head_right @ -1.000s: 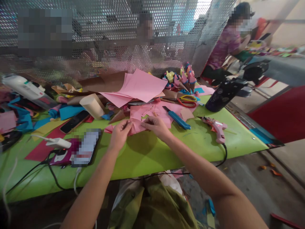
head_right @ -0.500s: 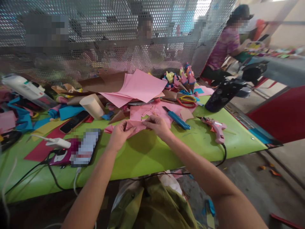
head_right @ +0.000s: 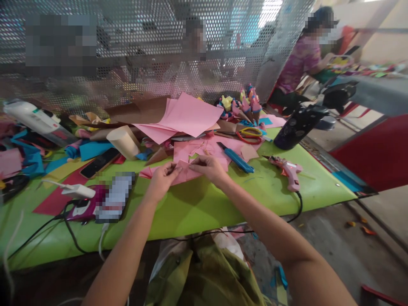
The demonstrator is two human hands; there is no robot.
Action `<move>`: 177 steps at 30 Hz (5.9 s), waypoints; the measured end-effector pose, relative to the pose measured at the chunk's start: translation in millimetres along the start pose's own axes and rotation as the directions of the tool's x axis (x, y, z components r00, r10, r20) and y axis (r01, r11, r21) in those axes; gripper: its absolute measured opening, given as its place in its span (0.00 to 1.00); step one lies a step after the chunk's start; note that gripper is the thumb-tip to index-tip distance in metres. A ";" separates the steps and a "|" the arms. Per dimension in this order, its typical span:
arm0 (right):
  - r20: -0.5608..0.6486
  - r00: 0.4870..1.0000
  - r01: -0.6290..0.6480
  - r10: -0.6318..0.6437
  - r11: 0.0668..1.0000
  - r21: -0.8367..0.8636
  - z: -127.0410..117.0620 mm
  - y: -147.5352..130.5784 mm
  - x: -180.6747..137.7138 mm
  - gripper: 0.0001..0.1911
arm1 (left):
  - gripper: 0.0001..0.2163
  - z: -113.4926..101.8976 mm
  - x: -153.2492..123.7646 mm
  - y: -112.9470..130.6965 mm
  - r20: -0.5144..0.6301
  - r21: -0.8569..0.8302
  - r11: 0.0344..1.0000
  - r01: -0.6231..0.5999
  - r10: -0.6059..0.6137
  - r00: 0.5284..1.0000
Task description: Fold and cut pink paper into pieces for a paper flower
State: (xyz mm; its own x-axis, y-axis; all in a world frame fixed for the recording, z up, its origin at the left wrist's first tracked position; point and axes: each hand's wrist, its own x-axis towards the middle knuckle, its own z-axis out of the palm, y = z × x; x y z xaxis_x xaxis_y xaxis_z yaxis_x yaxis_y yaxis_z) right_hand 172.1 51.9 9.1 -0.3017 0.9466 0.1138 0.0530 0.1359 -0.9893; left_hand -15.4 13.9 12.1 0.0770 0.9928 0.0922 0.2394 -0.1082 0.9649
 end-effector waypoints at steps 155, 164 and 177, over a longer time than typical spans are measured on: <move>-0.108 0.992 0.046 -0.058 0.993 -0.111 -4.2 7.5 -2.4 0.18 | 0.15 26.4 -0.4 -9.4 0.159 0.244 0.969 -0.051 0.012 0.987; -0.070 0.997 0.025 -0.028 0.999 -0.035 9.1 8.0 -13.4 0.21 | 0.09 14.6 -3.3 -17.7 -0.105 0.187 0.981 -0.056 0.076 0.992; -0.077 0.995 0.067 -0.067 0.998 -0.007 9.9 14.5 -13.5 0.20 | 0.15 10.0 -9.9 -16.4 -0.150 0.104 0.992 -0.070 0.085 0.985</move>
State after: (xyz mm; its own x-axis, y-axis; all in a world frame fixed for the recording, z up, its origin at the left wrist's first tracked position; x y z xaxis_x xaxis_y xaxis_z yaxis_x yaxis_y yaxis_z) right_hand 167.5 38.2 -7.7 -0.2305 0.9549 0.1870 0.0393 0.2011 -0.9788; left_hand -10.4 5.3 -7.1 -0.0490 0.9765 0.2098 0.3329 -0.1821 0.9252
